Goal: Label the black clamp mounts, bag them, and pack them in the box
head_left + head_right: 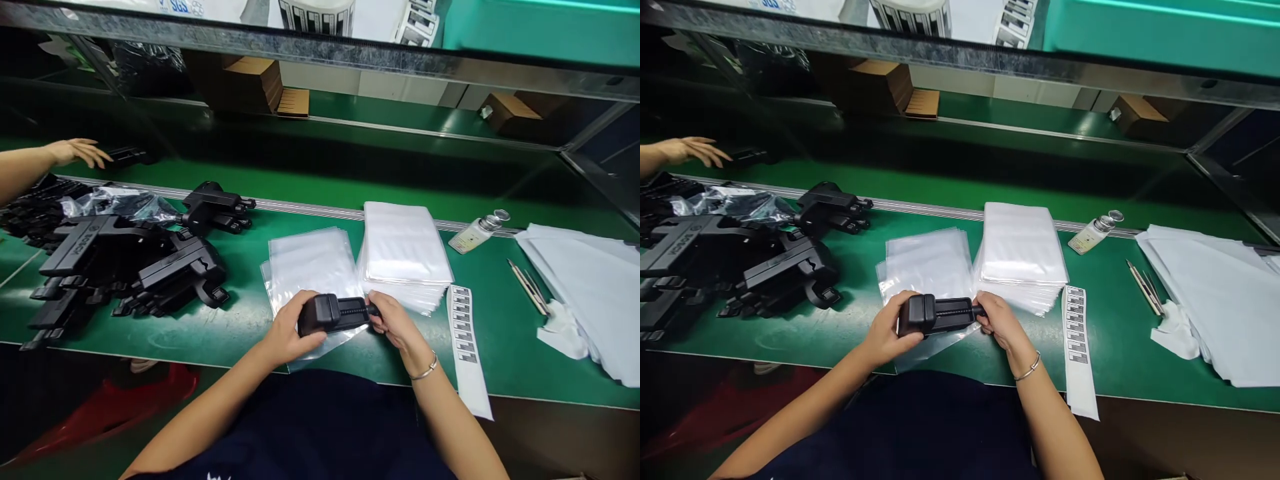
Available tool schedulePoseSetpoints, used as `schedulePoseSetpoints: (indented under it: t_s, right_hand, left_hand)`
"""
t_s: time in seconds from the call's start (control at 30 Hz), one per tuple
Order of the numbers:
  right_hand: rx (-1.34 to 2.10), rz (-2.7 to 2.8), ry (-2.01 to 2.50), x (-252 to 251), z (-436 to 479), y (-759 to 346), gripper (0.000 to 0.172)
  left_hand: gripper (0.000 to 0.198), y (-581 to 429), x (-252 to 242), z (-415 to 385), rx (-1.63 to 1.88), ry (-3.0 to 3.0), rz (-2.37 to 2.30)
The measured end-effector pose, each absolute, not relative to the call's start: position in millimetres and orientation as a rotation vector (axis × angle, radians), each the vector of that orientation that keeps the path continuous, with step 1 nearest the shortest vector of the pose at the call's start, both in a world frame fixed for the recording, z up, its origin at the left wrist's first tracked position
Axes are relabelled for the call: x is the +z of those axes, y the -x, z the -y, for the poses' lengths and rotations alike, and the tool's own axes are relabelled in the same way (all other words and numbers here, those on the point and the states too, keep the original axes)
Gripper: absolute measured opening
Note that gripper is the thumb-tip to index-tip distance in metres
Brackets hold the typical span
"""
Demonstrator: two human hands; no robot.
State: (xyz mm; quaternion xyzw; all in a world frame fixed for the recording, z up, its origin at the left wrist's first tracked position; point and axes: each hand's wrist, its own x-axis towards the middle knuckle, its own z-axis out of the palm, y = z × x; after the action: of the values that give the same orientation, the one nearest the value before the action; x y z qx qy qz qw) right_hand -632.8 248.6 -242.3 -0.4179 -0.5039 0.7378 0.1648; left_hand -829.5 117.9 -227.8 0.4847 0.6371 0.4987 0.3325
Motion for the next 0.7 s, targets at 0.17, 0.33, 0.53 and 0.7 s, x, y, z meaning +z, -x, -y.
schedulePoseSetpoints:
  t_s: [0.17, 0.33, 0.53, 0.7]
  right_hand:
    - [1.192, 1.956, 1.027, -227.9, -236.0, 626.9, 0.024]
    - [1.28, 1.872, 1.045, -223.9, -232.4, 626.5, 0.028]
    - [1.41, 1.782, 1.109, -222.6, -233.3, 623.8, 0.03]
    - [0.821, 2.033, 0.852, -213.8, -224.1, 609.4, 0.019]
  left_hand:
    - [0.054, 823.6, -225.1, -128.9, 1.392, -0.854, -1.593]
    - [0.054, 823.3, -228.7, -126.3, 1.392, -0.814, -1.538]
    - [0.055, 823.0, -224.8, -116.6, 1.41, -1.157, -1.628]
    - [0.052, 816.0, -222.9, -130.7, 1.288, -0.575, -1.378]
